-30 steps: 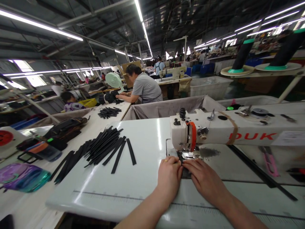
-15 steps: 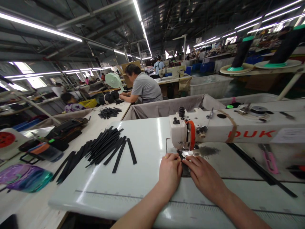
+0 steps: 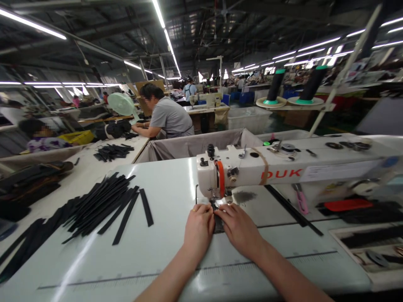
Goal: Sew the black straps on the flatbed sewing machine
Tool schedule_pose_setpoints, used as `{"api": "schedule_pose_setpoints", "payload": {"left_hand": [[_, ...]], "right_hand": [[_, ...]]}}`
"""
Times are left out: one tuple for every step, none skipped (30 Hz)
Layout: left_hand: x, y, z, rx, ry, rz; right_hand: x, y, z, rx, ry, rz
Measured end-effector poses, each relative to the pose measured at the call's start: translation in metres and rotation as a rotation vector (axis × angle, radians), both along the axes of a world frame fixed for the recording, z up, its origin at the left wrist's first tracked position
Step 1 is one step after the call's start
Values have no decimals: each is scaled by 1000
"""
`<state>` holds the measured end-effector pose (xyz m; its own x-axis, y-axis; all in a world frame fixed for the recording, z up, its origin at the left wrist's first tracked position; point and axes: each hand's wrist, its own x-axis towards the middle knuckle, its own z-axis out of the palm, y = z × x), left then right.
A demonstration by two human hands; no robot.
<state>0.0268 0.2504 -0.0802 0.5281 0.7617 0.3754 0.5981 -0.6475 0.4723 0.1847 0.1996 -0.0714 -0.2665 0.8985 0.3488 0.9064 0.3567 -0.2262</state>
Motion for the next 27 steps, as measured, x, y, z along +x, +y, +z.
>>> {"api": "schedule_pose_setpoints", "payload": {"left_hand": [[0,1,0,5,0,-4],[-1,2,-1,10,0,-8],[-1,2,0,15,1,-12],[-1,2,0,19,4,-15],[-1,1,0,22,8,-15],[0,0,1,23,10,-13],[0,-1,0,21,7,-12],[0,-2,0,18,-3,-11],[0,-2,-1,12,-20,-13],[0,-2,-3,-1,-44,-15],[-1,-1,-5,-20,-76,-12],[-2,1,-6,-46,-111,0],[-5,5,-7,-77,-145,20],[-7,11,-8,-106,-172,44],[-10,18,-7,-127,-188,61],[-13,26,-6,-138,-187,59],[-16,34,-5,-140,-166,35],[-17,43,-2,-135,-127,-9],[-18,51,0,-123,-77,-60],[-17,58,2,-108,-27,-105],[-15,63,4,-92,16,-137],[-13,66,5,-73,44,-154],[-11,67,5,-54,55,-159],[-10,67,6,-38,53,-158],[-11,66,6,-30,45,-147],[-14,64,6,-36,40,-125],[-22,62,6,-56,45,-92]], "right_hand": [[-1,0,1,-5,-5,-9],[-1,0,1,-8,-7,-15],[-1,0,2,-10,-7,-19],[-1,0,2,-9,-5,-20],[-1,0,2,-7,-1,-19],[-1,0,2,-4,5,-17],[-1,0,2,0,11,-14],[0,0,2,5,18,-10],[0,0,2,12,25,-6],[-1,-1,2,19,32,-2],[-1,-1,2,28,40,3],[-1,-2,2,38,47,11],[0,-3,1,49,55,25],[2,-5,2,62,63,44],[5,-7,2,75,70,66],[11,-10,2,90,79,86],[19,-13,2,118,93,77],[29,-17,2,159,104,33],[42,-22,3,209,113,-45],[56,-26,2,290,113,-206],[71,-31,2,346,76,-362],[85,-36,1,330,-6,-469],[99,-41,0,314,-92,-549],[111,-46,-1,287,-169,-608],[120,-50,-2,264,-224,-645],[126,-54,-3,241,-264,-668],[130,-57,-4,223,-292,-683]]}}
